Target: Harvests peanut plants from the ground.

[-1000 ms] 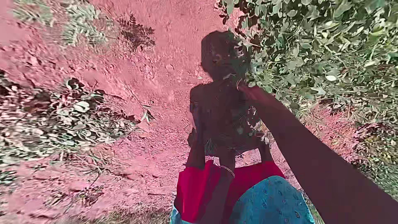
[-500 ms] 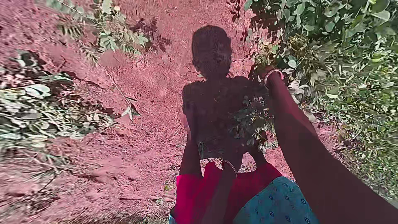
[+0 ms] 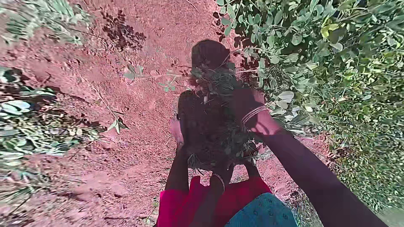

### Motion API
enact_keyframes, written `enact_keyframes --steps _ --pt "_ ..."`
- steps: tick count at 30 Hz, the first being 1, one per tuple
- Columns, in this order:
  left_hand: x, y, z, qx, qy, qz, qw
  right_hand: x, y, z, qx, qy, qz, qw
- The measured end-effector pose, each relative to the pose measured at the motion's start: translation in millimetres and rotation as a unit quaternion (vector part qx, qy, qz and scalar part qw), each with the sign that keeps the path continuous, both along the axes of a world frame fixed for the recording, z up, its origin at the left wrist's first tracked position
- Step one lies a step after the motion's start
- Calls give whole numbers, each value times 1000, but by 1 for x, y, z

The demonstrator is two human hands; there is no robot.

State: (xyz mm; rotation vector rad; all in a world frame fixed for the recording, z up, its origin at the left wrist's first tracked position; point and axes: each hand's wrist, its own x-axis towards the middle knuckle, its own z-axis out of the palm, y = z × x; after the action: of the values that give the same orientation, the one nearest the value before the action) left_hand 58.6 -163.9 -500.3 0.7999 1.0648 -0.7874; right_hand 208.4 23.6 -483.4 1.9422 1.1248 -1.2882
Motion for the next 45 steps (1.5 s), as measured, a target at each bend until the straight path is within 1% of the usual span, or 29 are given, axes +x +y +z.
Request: enact_keyframes --steps 1,3,4,5,6,7,9,10,12,14,16,17,19,22,23,25,26,28,31,33,35,37,39,40,41,42,43,44,45 --pt "0 2 -1 9 -1 10 1000 7 20 -26 -11 -16 18 1000" --pt "0 9 -3 28 -3 13 1000 50 40 -95 -6 -56 80 995" --pt "0 12 -2 27 -2 10 1000 80 38 -127 22 -79 80 993" --pt "-1 14 -1 23 -7 13 1000 115 29 -156 67 -105 49 991" --pt "-4 15 -1 23 -13 17 1000 146 23 -176 93 -136 30 986" --pt "-7 16 -1 23 -19 19 999 169 26 -189 63 -177 3 982" --pt "-13 18 -3 23 -21 5 1000 192 23 -205 60 -232 -1 971" --pt "-14 19 -3 20 -19 -6 1000 190 23 -204 68 -229 -2 971" --pt "-17 22 -5 13 -21 -31 999 155 45 -166 -1 -192 -3 981" --pt "-16 23 -6 8 -23 -48 999 84 44 -123 -12 -154 -15 988" --pt "-14 15 -1 -2 -32 -59 998 4 9 -86 -35 -98 -47 993" --pt "-13 17 -3 2 -34 -63 997 -29 -2 -78 -47 -57 -70 995" --pt "-14 15 -3 -2 -27 -76 997 -58 -32 -93 -48 -34 -112 992" --pt "-18 12 -10 0 -19 -96 995 -24 -72 -151 -18 -159 -180 970" --pt "-19 9 -11 -2 -17 -102 995 -4 -83 -157 -54 -179 -194 963" --pt "-22 4 -12 -10 -11 -112 994 22 -112 -157 -78 -147 -224 960" --pt "-24 1 -11 -15 -5 -119 993 24 -122 -158 -90 -130 -205 966" --pt "-23 -3 -10 -13 -4 -131 991 13 -108 -134 -107 -102 -172 974" --pt "-22 -12 -10 -15 1 -141 990 -33 -75 -64 -113 -22 -95 989" --pt "-20 -15 -8 -22 1 -149 989 -35 -62 -58 -83 -21 -75 993" --pt "-19 -15 -9 -22 -5 -152 988 8 -50 -96 -21 -108 -83 991" --pt "-21 -12 -13 -15 -11 -153 988 82 -35 -142 37 -217 -81 972" --pt "-24 -12 -13 -12 -13 -148 989 158 -33 -177 26 -282 -80 956" --pt "-26 -12 -13 -10 -10 -149 989 188 -39 -185 -2 -272 -71 960" --pt "-27 -9 -14 -2 -3 -148 989 206 -44 -187 -49 -235 -25 970" --pt "-29 -6 -16 16 6 -140 990 219 -48 -191 -74 -184 52 979" --pt "-30 -5 -16 42 16 -116 992 220 -50 -194 -96 -135 108 980" --pt "-33 -6 -12 70 22 -73 995 208 -50 -188 -114 -96 122 981" --pt "-34 -7 -9 109 23 -19 994 187 -47 -176 -107 -73 98 987"
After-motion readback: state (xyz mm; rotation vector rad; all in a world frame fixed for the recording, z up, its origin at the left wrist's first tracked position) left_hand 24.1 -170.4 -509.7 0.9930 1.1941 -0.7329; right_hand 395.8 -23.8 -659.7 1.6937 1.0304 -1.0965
